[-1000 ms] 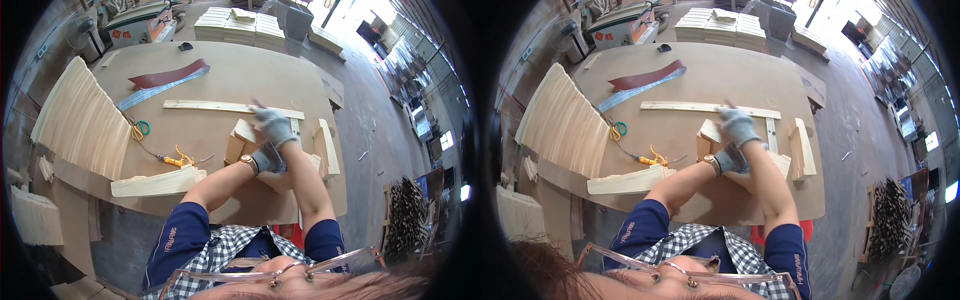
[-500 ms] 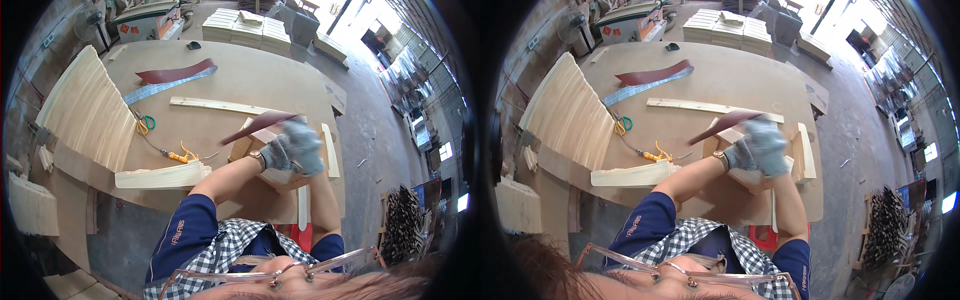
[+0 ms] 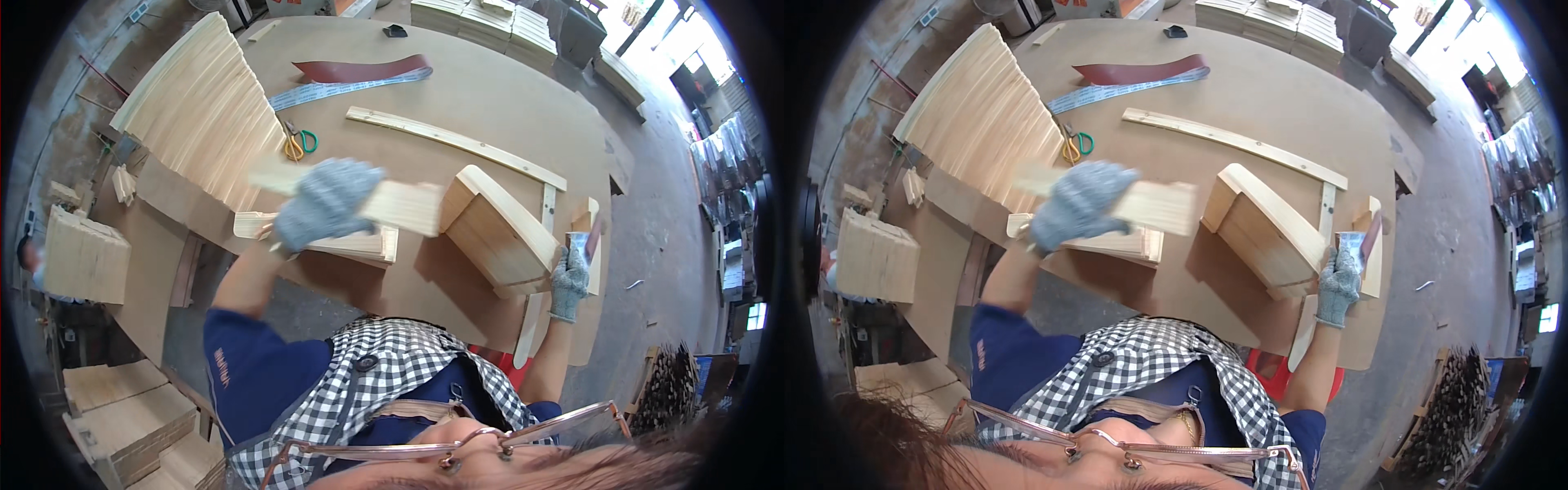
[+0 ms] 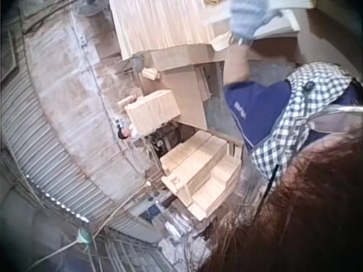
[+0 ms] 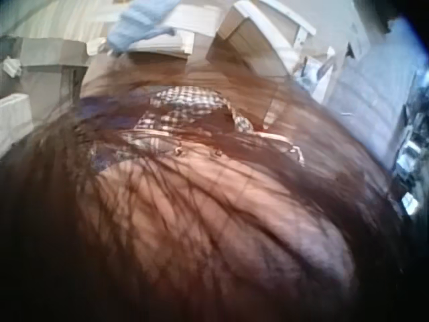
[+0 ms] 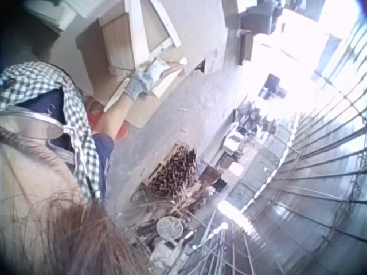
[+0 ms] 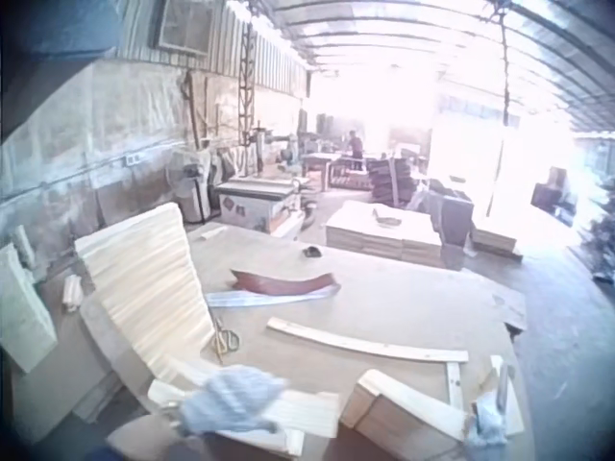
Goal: Sanding the edges and flat surfaces of small rectangular wooden blocks using a strip of sandpaper.
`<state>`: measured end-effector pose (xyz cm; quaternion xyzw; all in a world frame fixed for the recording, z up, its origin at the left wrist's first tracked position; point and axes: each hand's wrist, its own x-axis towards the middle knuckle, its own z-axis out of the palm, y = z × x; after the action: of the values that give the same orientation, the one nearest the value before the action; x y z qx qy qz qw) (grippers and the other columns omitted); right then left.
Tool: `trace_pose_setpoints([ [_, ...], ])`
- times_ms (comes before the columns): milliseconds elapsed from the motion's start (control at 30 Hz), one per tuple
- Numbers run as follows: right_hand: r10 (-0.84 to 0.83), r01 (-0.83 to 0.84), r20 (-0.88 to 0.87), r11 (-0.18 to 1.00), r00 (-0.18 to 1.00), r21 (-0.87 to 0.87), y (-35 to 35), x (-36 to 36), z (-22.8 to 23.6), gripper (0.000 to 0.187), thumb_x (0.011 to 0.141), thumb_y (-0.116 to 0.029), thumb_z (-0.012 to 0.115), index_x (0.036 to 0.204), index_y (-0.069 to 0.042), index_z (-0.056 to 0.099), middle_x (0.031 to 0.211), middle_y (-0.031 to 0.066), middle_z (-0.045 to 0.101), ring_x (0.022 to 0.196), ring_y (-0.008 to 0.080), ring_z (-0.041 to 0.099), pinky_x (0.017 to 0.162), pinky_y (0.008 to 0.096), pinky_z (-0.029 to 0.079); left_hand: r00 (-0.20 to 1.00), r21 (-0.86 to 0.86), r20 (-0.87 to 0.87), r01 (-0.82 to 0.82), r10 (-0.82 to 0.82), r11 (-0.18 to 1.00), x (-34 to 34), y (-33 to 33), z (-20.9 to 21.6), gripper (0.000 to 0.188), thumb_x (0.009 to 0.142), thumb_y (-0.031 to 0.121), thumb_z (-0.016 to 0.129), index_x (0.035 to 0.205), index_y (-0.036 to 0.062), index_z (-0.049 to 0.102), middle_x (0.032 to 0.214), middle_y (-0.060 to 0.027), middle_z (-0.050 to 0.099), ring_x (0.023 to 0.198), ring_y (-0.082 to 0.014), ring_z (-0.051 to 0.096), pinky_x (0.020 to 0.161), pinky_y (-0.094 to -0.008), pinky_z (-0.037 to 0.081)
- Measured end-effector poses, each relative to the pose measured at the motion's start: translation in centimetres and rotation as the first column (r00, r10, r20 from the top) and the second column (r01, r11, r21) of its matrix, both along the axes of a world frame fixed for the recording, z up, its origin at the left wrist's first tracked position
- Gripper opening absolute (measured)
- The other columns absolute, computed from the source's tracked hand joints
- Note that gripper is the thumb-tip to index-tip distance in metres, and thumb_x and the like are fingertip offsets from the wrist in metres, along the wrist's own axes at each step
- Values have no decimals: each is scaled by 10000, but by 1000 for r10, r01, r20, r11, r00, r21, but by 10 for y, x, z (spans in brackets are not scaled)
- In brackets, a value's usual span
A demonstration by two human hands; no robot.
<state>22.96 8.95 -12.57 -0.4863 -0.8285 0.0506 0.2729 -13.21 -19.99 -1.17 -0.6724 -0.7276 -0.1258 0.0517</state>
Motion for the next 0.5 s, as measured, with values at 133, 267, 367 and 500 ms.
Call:
trace_pose_setpoints([
  [133,60,-74,59,963,996,261,-15,-18,-5,242,906,-222,640,1096,-84,698,1063,189,673,969,374,631,843,441,508,976,-183,-26,-219,218,958,-15,-91,-47,876,601,522,810,1284,53,527,1117,-144,606,1059,-309,574,936,-427,437],
  [267,71,-66,-37,993,997,101,-18,-14,1,272,919,-187,623,1149,-51,673,1110,192,665,1008,381,625,894,434,502,953,-212,46,-284,299,935,-16,-100,-77,970,587,569,806,1334,34,494,1176,-156,601,1120,-320,559,1003,-435,408],
  [367,77,-74,-17,989,997,127,-16,-9,4,303,938,-172,591,1207,-44,648,1209,187,641,1126,370,603,958,422,479,959,-265,82,-240,270,934,-9,-68,-48,984,589,584,797,1346,37,488,1188,-159,589,1132,-332,546,1013,-454,395],
  [500,136,-105,-201,982,970,157,-9,-7,11,299,943,-207,595,1191,-53,660,1163,186,661,1067,363,637,931,415,496,997,-8,74,-34,35,999,37,3,-9,928,679,580,745,1388,58,452,1304,-189,528,1247,-386,473,1051,-498,365],
])
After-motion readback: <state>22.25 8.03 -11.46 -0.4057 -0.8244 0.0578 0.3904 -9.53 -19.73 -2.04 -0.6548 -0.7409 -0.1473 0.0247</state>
